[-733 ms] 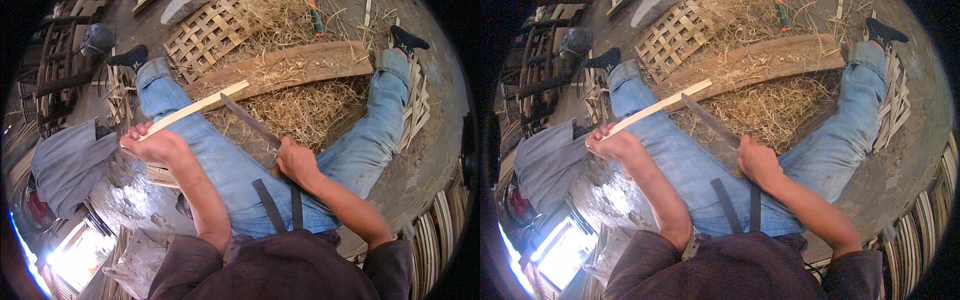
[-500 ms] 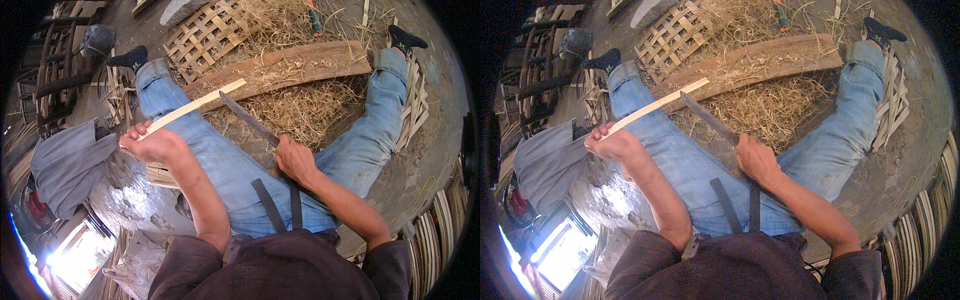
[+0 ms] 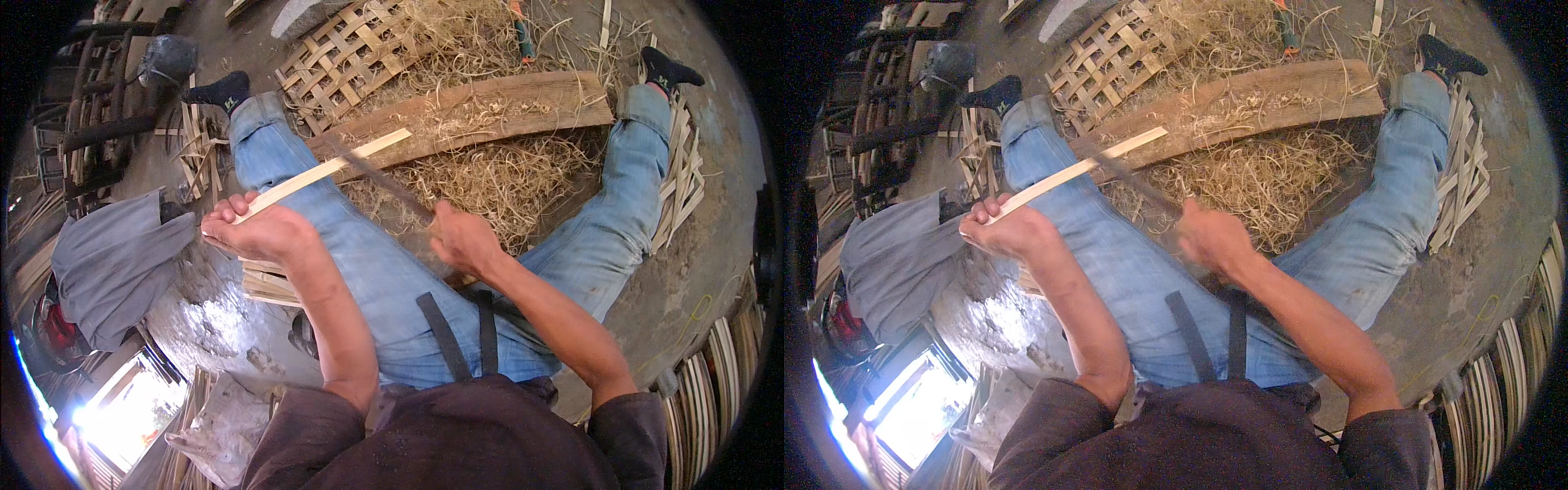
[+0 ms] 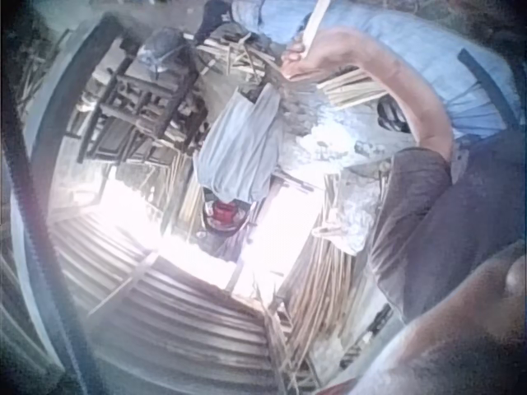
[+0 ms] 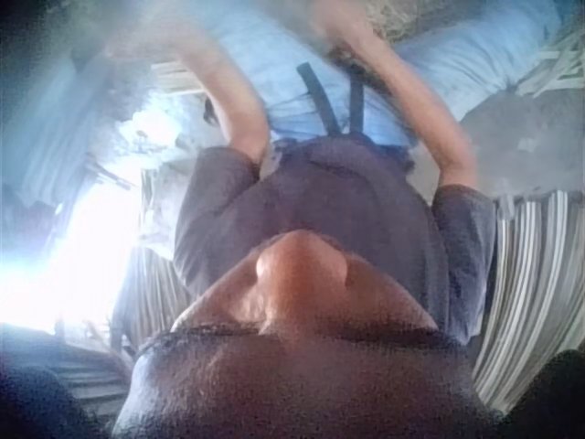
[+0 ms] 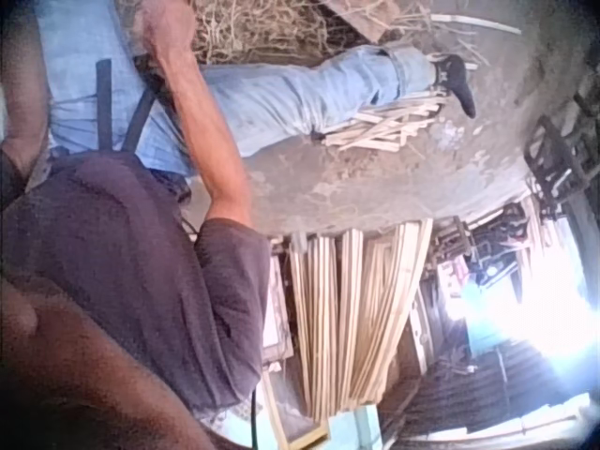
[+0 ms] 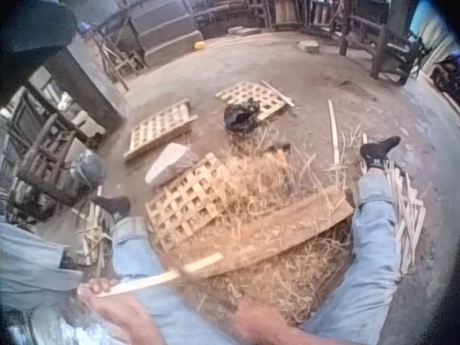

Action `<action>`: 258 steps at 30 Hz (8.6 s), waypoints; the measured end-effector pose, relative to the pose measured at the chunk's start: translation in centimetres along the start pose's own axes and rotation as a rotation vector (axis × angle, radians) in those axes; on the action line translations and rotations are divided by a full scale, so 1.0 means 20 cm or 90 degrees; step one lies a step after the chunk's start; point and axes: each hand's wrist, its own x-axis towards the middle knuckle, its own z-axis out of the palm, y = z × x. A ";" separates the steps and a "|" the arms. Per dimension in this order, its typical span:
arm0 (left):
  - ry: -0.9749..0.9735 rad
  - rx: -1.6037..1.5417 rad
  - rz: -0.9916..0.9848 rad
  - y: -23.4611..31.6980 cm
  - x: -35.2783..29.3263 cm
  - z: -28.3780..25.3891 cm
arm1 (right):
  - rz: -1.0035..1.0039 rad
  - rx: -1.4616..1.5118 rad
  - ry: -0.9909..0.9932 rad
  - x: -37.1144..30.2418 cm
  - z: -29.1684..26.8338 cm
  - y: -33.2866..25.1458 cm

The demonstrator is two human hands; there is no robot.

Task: The person sits on the floor and uses a knife to shave thin strips from a wooden stick, repeatedly turning and scraping the wood to produce fine shavings.

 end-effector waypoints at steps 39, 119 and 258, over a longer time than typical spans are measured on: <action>-0.477 -0.276 0.011 0.04 -0.08 -0.07 | 0.047 0.195 -0.024 0.20 -0.15 0.02; -0.143 0.089 0.108 0.00 -0.03 0.01 | -0.116 0.289 0.083 0.03 -0.09 -0.43; -0.185 -0.294 0.032 0.24 0.20 -0.42 | 0.079 0.104 0.125 0.13 -0.05 0.15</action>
